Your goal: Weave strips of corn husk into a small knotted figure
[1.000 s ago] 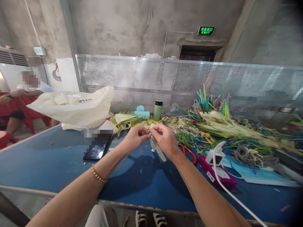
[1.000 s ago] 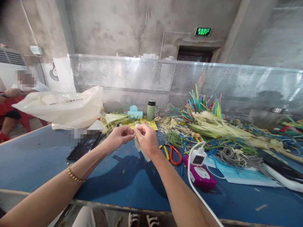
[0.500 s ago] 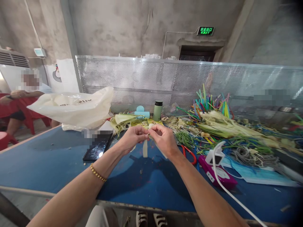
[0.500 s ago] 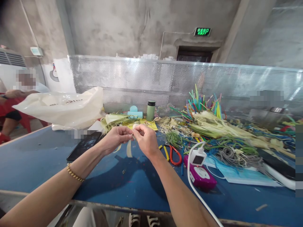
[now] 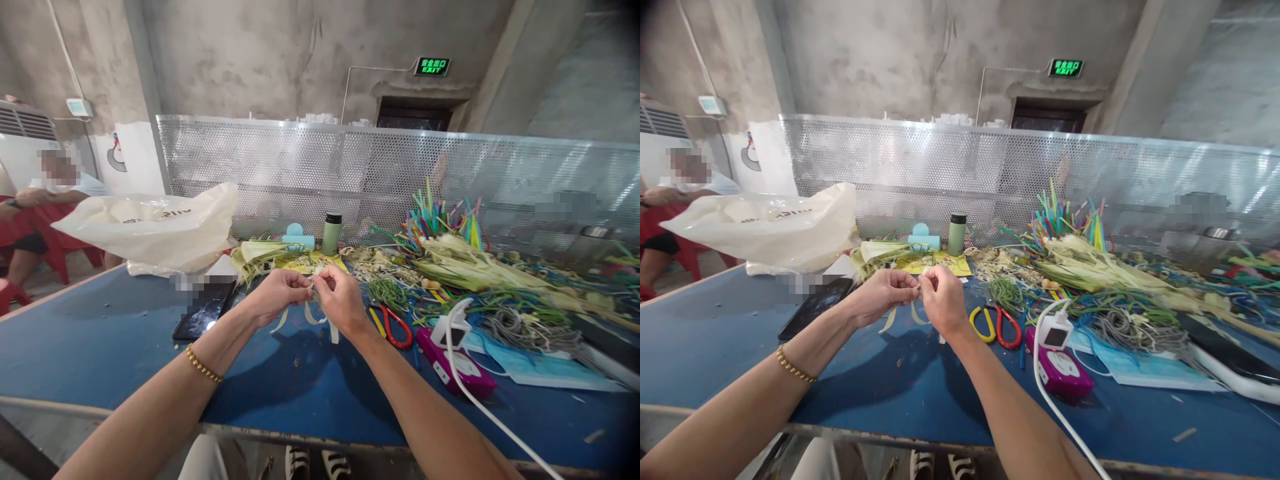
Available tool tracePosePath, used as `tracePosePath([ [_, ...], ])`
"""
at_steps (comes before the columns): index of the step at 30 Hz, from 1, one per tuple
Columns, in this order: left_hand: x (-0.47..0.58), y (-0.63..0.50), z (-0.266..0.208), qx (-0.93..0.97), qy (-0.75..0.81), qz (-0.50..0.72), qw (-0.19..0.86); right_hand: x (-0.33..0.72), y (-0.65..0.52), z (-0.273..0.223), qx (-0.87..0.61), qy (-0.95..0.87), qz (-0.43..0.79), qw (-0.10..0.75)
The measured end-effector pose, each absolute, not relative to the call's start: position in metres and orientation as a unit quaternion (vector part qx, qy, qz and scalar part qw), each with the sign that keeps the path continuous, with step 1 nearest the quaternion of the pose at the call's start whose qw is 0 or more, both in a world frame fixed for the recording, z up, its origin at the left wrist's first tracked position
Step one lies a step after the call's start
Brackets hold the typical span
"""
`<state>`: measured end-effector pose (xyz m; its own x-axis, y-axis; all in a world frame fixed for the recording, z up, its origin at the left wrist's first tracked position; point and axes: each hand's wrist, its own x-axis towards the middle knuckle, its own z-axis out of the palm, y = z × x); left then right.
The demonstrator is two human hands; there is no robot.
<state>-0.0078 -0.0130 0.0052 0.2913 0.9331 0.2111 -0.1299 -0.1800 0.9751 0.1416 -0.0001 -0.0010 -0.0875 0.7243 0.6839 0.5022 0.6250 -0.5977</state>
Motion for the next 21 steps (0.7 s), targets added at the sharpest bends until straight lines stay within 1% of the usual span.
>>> tracePosePath([
  [7, -0.0072, -0.0133, 0.0083, 0.526, 0.303, 0.507, 0.611, 0.1410, 0.0030, -0.0040, -0.396, -0.733, 0.135, 0.536],
  [10, -0.0071, -0.0113, 0.0063, 0.517, 0.306, 0.519, 0.608, 0.1402, 0.0018, -0.0041, -0.397, -0.734, 0.151, 0.530],
  [21, -0.0055, -0.0112, 0.0036, 0.522, 0.313, 0.525, 0.595, 0.1389, 0.0023, -0.0064, -0.433, -0.709, 0.151, 0.536],
])
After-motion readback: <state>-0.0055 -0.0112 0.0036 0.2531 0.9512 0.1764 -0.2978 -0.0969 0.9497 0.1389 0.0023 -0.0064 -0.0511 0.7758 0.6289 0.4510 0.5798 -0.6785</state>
